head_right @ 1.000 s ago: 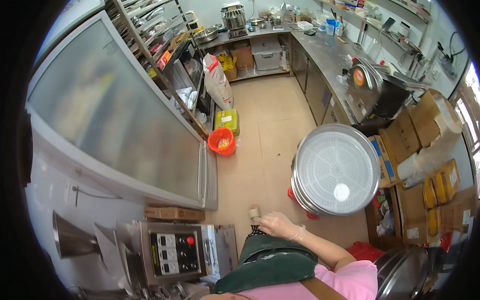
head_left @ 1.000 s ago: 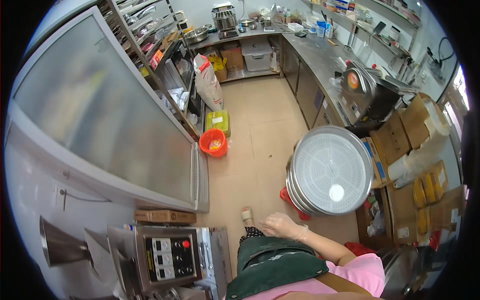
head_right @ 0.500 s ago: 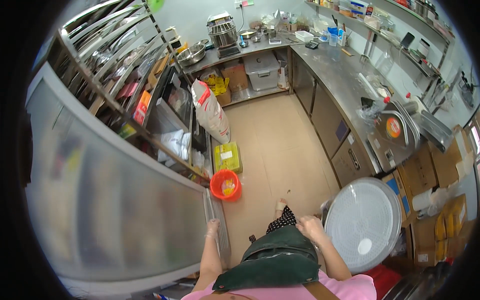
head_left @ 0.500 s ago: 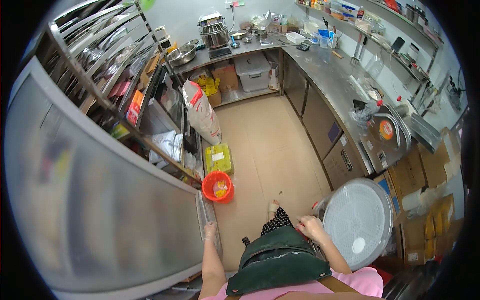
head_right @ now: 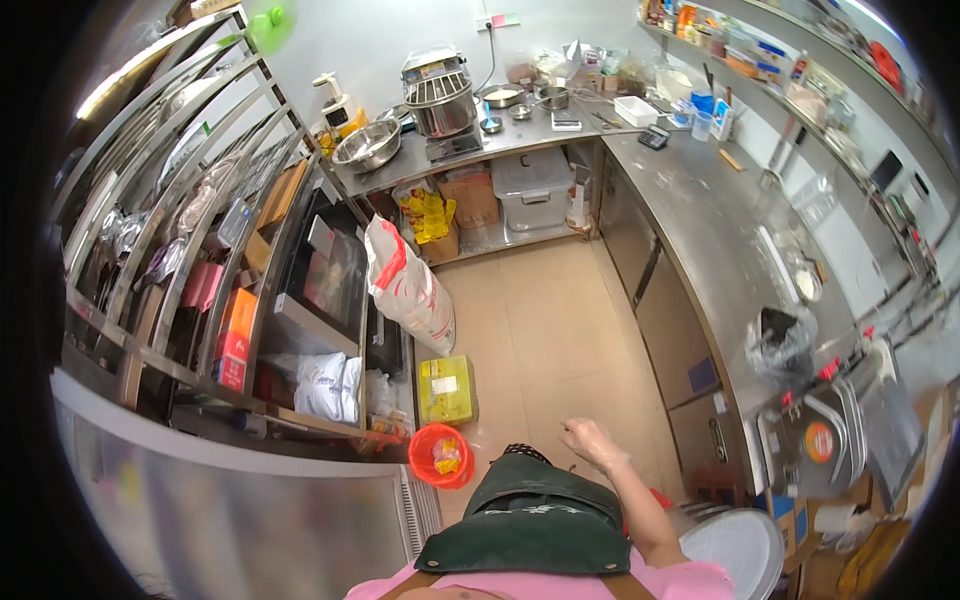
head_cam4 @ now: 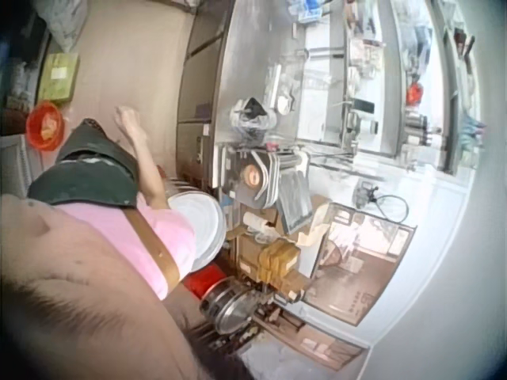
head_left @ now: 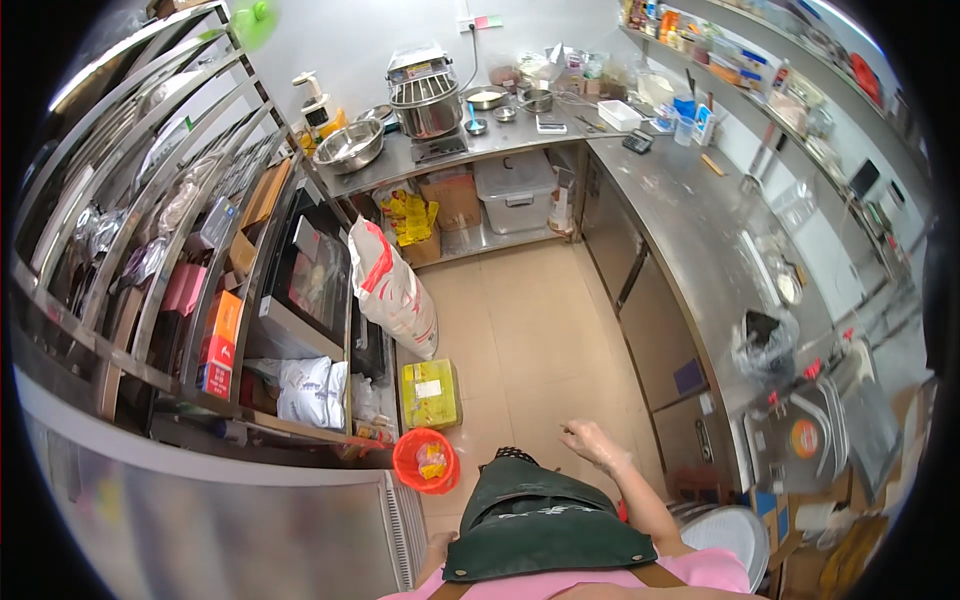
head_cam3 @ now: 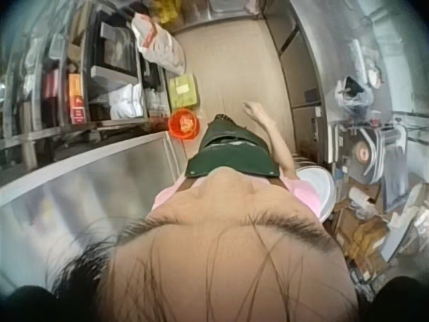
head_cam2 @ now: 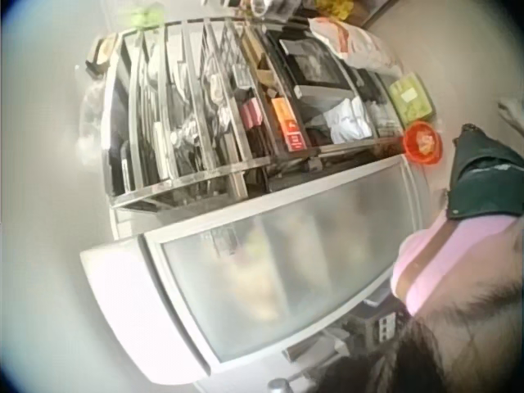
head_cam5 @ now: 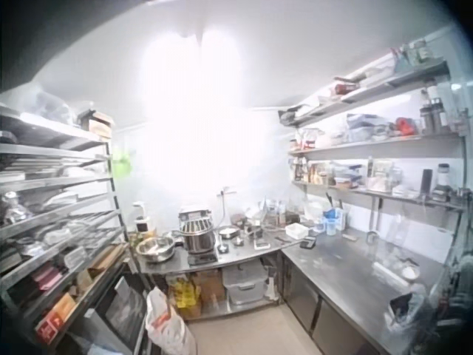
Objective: The person places circular paper liners onto dough portions in a steamer tray, replaces a metal lid on a steamer, and then scrapes liquid into a mixing bowl containing dough using a blue spoon.
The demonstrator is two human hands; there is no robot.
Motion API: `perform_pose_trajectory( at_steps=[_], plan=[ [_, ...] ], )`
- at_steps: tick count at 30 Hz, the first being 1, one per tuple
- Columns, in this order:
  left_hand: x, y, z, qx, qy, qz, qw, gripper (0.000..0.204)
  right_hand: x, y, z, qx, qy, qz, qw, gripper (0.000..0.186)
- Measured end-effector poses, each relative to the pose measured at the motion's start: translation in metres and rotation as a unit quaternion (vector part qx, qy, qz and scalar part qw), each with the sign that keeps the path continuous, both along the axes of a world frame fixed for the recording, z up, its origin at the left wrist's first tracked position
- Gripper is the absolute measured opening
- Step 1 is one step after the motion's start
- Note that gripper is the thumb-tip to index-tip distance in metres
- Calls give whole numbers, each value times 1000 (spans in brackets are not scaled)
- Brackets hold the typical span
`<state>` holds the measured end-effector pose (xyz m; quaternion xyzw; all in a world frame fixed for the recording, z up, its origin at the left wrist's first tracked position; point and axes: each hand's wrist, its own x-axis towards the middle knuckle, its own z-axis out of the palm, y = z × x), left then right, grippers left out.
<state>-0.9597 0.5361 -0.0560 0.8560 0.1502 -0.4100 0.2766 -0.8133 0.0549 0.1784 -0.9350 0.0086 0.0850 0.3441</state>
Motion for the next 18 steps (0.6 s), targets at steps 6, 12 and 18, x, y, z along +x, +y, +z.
perform_pose_trajectory(
  at_steps=[6, 12, 18],
  plan=[
    [127, -55, -14, 19, 24, 36, 999, 36, 137, -53, -78, 12, 112, -66, 991, 37],
    [353, -124, -15, 49, 19, 151, 987, 50, 138, -151, -225, 205, 300, -360, 859, 16],
    [589, -199, -5, -9, -135, -28, 990, 43, 179, -199, -179, 182, 371, -495, 764, 19]
  ],
)
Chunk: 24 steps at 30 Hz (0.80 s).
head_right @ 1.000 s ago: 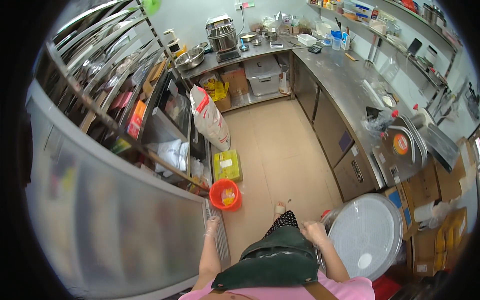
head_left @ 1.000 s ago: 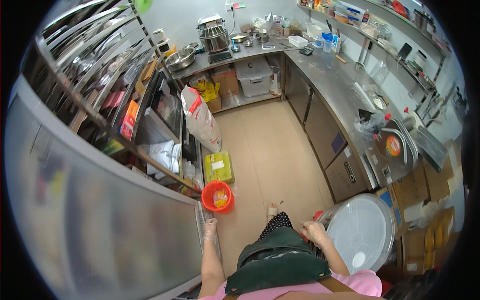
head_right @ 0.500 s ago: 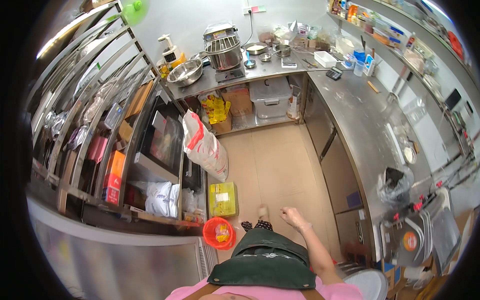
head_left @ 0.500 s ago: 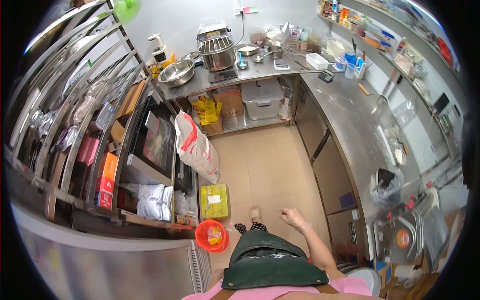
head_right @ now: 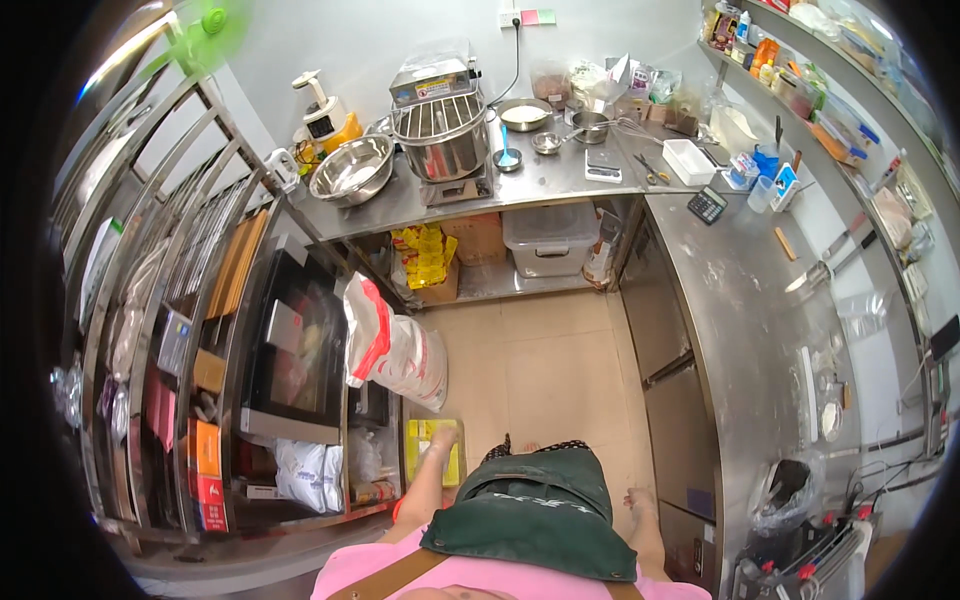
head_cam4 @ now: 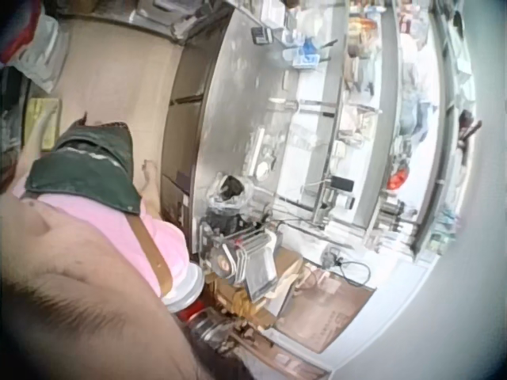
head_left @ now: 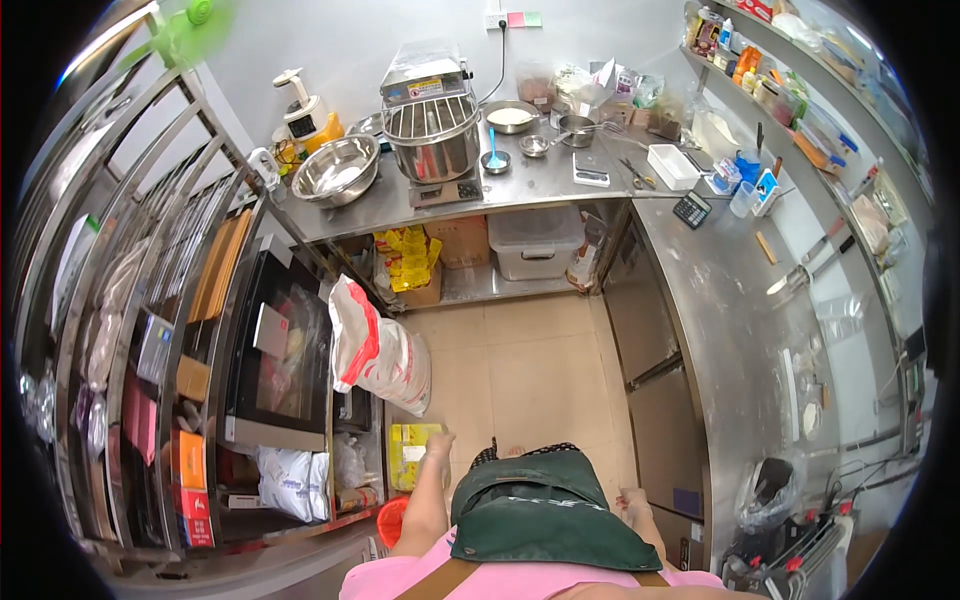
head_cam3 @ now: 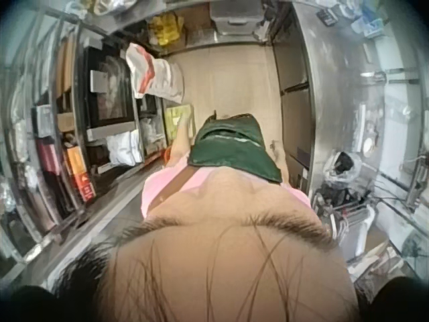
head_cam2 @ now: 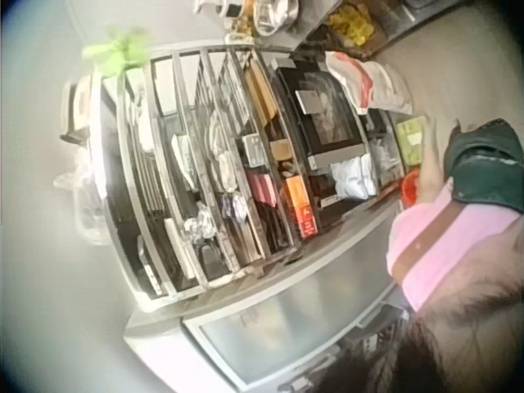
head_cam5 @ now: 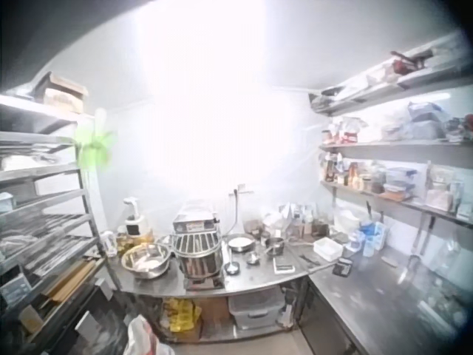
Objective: The person places circular paper liners onto dough portions in a steamer tray, replaces a metal lid on a steamer, and then scrapes liquid into a mixing bowl containing dough using a blue spoon.
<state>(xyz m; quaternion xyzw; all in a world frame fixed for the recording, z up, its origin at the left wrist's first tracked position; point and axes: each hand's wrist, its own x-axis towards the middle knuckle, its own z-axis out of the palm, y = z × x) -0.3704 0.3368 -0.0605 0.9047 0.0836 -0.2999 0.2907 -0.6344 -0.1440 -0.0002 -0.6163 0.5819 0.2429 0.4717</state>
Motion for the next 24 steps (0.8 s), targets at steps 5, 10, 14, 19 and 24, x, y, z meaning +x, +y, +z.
perform_pose_trajectory(
  at_steps=[5, 10, 14, 19, 24],
  plan=[
    [107, -95, 48, -174, -3, 213, 962, 36, 53, -38, -3, 11, 27, -99, 995, 18],
    [80, -86, -24, -53, 53, 248, 966, 37, 165, -110, -8, 63, 35, 18, 997, 18],
    [58, -103, 4, -18, 173, 139, 975, 34, 281, -159, -15, 25, -39, 59, 997, 20],
    [29, -124, 18, -155, 176, 158, 959, 37, 427, -251, -95, -92, -262, 316, 907, 23],
    [86, -204, 25, -169, 166, 499, 834, 26, 564, -246, -43, -196, -232, 408, 861, 24]
  ],
)
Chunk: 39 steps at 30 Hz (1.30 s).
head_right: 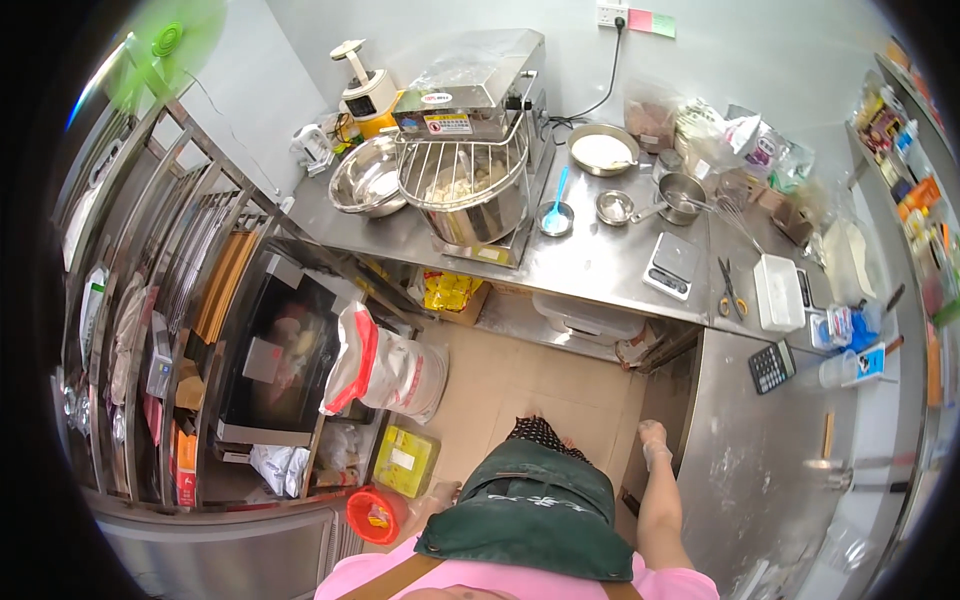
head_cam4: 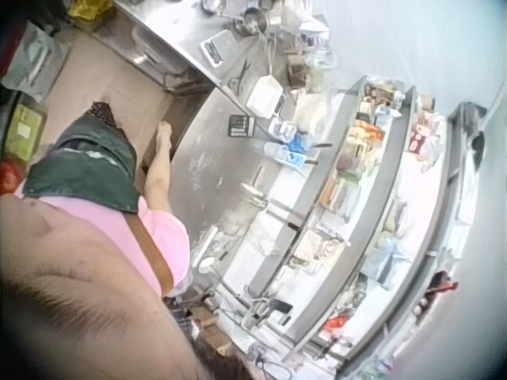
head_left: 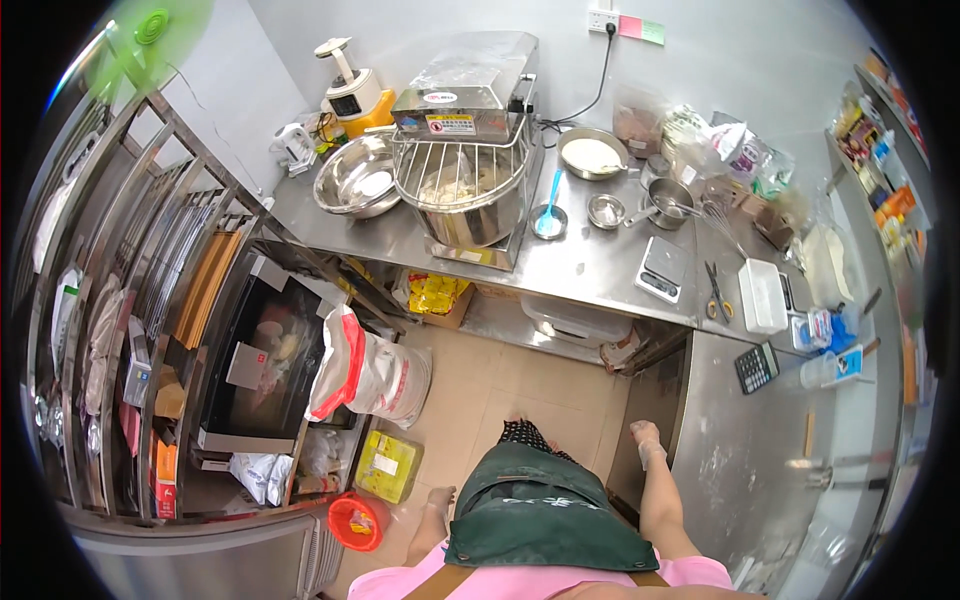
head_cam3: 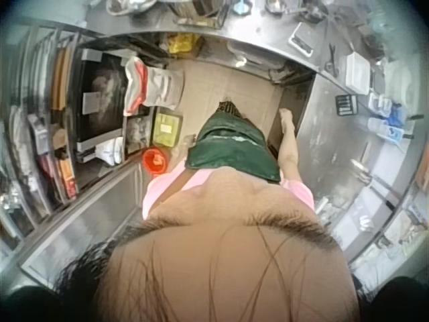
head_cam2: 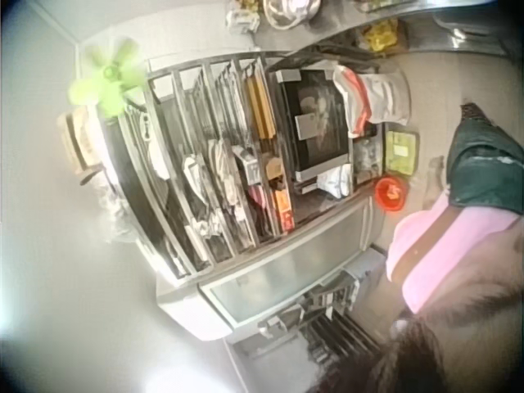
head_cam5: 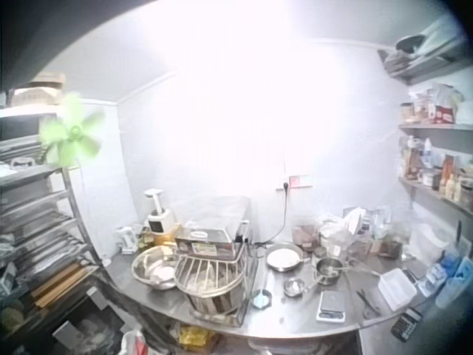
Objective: The person places circular paper liners onto dough portions in a steamer tray, replaces a metal lid on a steamer, and then scrapes liquid into a mixing bowl containing dough using a blue spoon.
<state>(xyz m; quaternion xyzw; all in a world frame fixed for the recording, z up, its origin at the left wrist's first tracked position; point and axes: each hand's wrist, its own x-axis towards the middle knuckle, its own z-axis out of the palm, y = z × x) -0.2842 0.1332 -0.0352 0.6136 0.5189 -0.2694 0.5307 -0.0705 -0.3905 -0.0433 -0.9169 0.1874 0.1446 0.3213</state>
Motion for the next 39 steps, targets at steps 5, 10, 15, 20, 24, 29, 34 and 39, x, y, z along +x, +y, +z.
perform_pose_trajectory(
  at_steps=[5, 10, 15, 20, 24, 29, 34, 39],
  plan=[
    [84, -10, 10, 57, 23, 1, 998, 24, 62, 21, 15, 97, 105, -35, 989, 25],
    [176, -3, 5, 67, -22, -38, 997, 23, 69, 21, 21, 174, 133, -93, 971, 20],
    [255, 1, -14, 44, -96, -19, 994, 20, 67, 17, 42, 181, 236, -212, 931, 26],
    [317, -9, 8, 44, -226, 38, 972, 25, 84, 15, 47, 157, 267, -263, 914, 21],
    [294, -7, 15, 78, -220, 22, 972, 27, 135, -17, -15, 122, 188, -48, 973, 18],
    [238, -24, 6, 59, -83, 103, 989, 22, 271, 38, 21, 178, -5, 367, 913, 27],
    [186, -61, 6, -10, 64, 188, 980, 22, 353, 128, 144, 378, 219, 105, 893, 32],
    [172, -99, -1, -38, 66, 302, 950, 21, 397, 134, 128, 401, 201, 88, 889, 35]
  ],
)
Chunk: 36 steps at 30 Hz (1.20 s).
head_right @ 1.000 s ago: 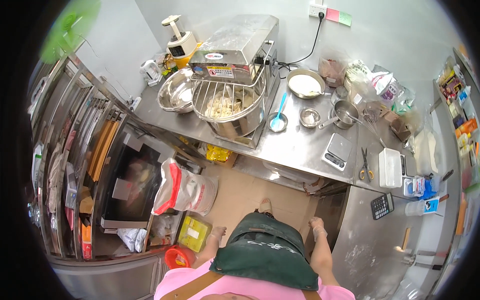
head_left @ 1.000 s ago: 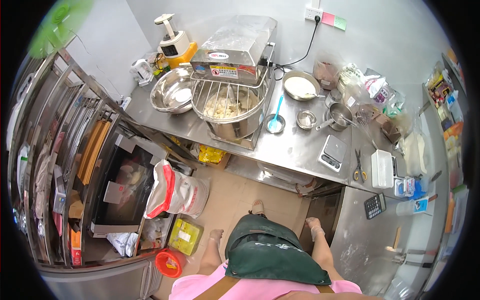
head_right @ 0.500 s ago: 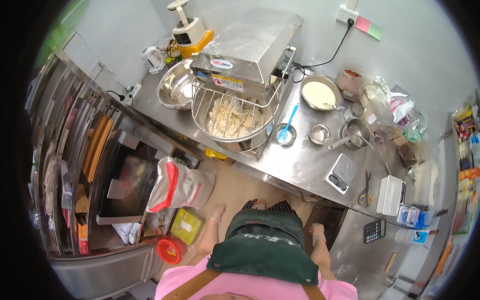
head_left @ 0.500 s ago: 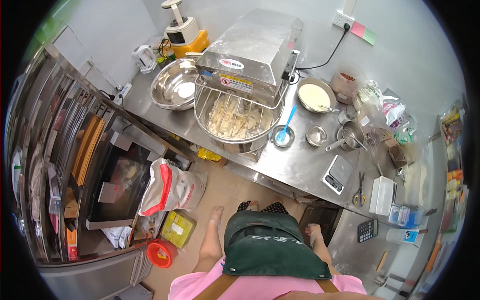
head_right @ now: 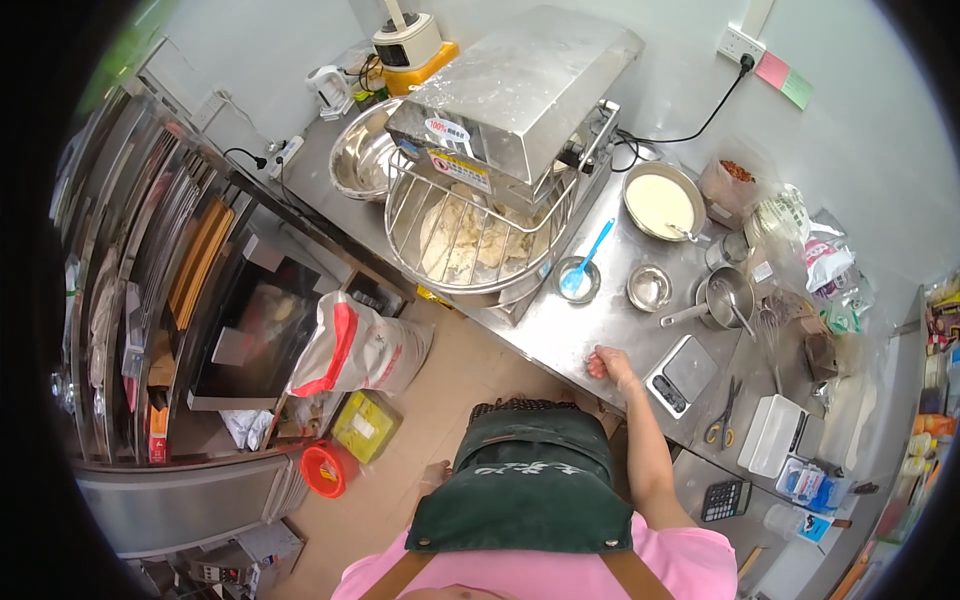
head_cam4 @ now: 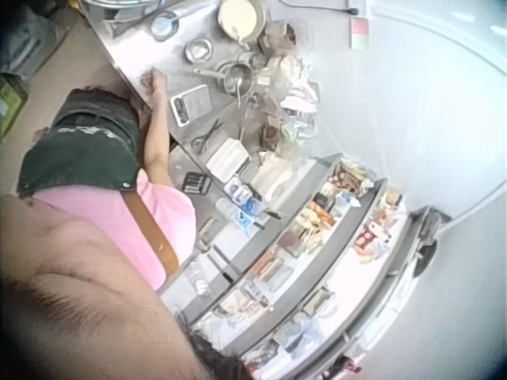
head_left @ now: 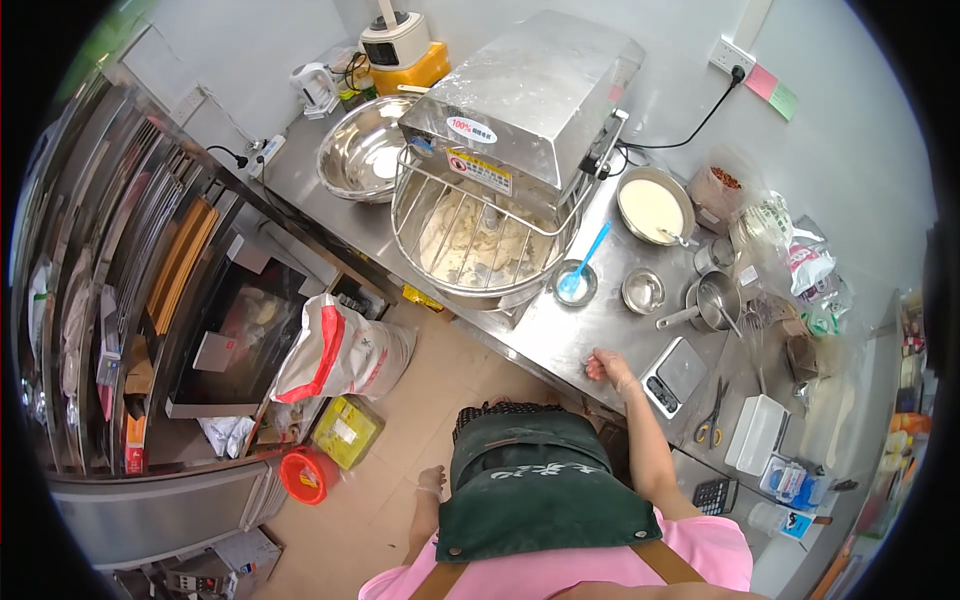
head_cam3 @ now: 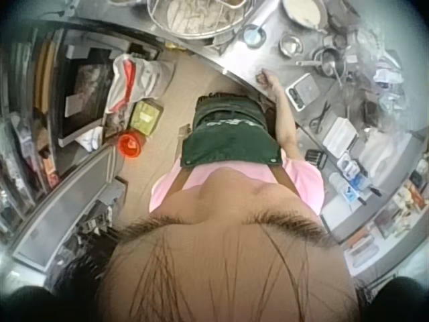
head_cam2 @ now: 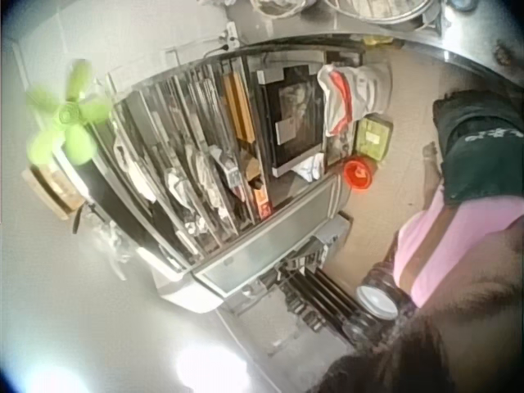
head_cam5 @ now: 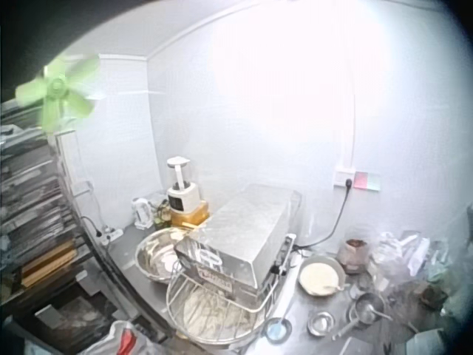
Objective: The person places circular paper liners onto dough portions in a steamer tray, replaces a metal lid on a steamer, and then scrapes liquid into a mixing bowl containing dough using a blue spoon.
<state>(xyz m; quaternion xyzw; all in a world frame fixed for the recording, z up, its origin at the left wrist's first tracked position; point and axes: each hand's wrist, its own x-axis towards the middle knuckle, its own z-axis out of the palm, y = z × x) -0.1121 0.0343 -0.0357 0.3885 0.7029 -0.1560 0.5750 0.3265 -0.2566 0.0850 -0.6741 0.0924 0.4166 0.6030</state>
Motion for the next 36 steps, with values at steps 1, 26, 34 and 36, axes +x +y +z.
perform_pose_trajectory(
  at_steps=[1, 26, 34, 36],
  plan=[
    [1, -4, -1, -1, -17, -1, 1000, 20, 3, -4, -10, -11, 12, -27, 999, 36],
    [62, -16, 24, 134, -64, -95, 984, 24, 3, -12, -31, 0, 21, -101, 995, 32],
    [62, -12, 23, 134, -59, -100, 984, 24, -3, -8, -21, 6, -2, -85, 996, 32],
    [65, -12, 27, 133, -63, -108, 983, 24, -4, -8, -21, 8, -3, -89, 996, 32]
  ],
)
